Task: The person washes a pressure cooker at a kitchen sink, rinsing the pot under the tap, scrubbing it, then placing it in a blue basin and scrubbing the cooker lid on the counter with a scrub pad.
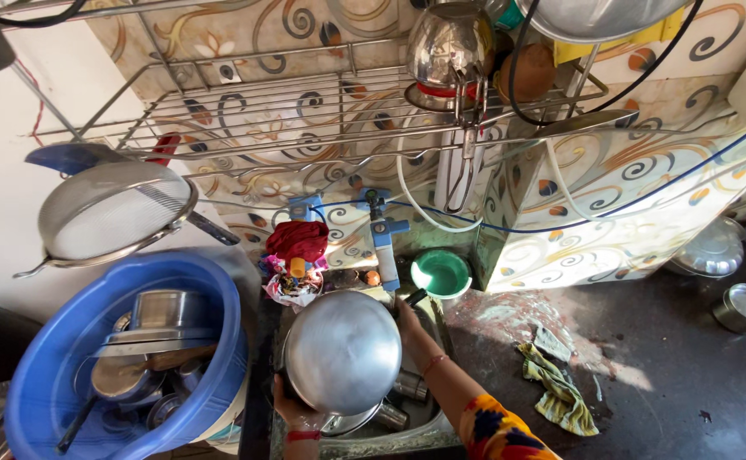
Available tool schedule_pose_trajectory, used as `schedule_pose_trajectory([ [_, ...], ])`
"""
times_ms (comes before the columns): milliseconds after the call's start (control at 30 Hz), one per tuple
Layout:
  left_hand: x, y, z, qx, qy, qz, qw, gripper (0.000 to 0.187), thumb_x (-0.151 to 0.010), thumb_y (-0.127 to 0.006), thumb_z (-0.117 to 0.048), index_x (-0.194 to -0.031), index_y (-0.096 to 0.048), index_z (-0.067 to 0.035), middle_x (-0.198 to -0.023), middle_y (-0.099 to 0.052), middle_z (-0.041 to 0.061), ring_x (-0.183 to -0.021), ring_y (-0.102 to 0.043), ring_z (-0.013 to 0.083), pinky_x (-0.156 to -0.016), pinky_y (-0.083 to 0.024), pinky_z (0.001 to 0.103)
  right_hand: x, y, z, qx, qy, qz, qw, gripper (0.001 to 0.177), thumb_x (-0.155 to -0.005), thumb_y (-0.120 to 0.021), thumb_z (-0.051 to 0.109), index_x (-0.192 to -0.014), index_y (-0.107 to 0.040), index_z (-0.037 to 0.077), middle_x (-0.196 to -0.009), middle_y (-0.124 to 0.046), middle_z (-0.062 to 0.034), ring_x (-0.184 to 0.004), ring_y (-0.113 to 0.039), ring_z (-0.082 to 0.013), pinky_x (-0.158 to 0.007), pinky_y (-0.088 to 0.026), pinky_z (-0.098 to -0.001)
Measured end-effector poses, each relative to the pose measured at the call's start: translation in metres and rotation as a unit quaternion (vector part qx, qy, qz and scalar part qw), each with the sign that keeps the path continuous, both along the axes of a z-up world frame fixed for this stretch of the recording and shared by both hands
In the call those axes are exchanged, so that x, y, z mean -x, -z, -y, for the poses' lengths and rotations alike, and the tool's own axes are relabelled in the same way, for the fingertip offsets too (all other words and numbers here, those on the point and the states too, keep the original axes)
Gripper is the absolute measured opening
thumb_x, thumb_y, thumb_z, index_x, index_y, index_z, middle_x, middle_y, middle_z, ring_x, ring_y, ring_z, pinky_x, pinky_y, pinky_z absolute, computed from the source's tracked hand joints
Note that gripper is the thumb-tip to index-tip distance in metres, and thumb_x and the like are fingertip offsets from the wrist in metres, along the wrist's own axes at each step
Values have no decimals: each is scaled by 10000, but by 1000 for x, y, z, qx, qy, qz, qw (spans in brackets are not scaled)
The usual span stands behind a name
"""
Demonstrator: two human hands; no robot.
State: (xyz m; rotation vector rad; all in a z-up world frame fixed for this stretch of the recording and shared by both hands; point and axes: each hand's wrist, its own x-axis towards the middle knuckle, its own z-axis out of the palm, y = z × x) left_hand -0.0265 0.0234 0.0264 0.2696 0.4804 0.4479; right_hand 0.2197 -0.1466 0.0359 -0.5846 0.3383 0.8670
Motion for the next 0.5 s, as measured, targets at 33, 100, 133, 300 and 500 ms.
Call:
schedule_pose_trajectory([
  [33,4,-5,-5,-10,-8,-3,1000,720,-946,-415,-600,-1467,-511,-114,-1505,-523,140,-1353,-497,381,-1086,-404,591,-8,-2,-3,-12,21,-29,999,430,-891,-561,474,-873,-614,48,-766,-664,-141,-690,-653,-295,-703,-586,-445],
  [100,12,-11,-9,-21,-24,-19,999,711,-953,-421,-583,-1462,-508,-94,-1490,-528,143,-1360,-492,378,-1101,-397,593,-21,-6,1,67,144,120,980,214,-973,-674,271,-972,-661,57,-818,-651,-91,-720,-629,-240,-680,-525,-397],
  [133,15,-12,-12,-24,-30,-33,999,717,-952,-421,-580,-1454,-509,-75,-1466,-538,157,-1352,-498,386,-1097,-398,606,-22,-7,4,143,145,150,968,186,-951,-672,224,-988,-648,43,-824,-643,-114,-730,-627,-274,-680,-515,-433],
  [300,21,-6,-22,-32,-32,-35,998,668,-956,-463,-532,-1449,-520,-86,-1435,-574,111,-1346,-510,343,-1119,-399,534,-21,-15,32,560,96,485,665,603,-865,-698,172,-1374,-416,12,-906,-685,-189,-855,-669,-411,-757,-511,-520],
  [500,11,8,-40,-61,15,4,998,633,-959,-504,-506,-1422,-550,-78,-1385,-598,131,-1278,-555,354,-1059,-447,522,0,-15,55,455,-275,768,356,404,-882,-772,274,-1203,-668,53,-1050,-703,-245,-990,-676,-424,-874,-516,-517],
])
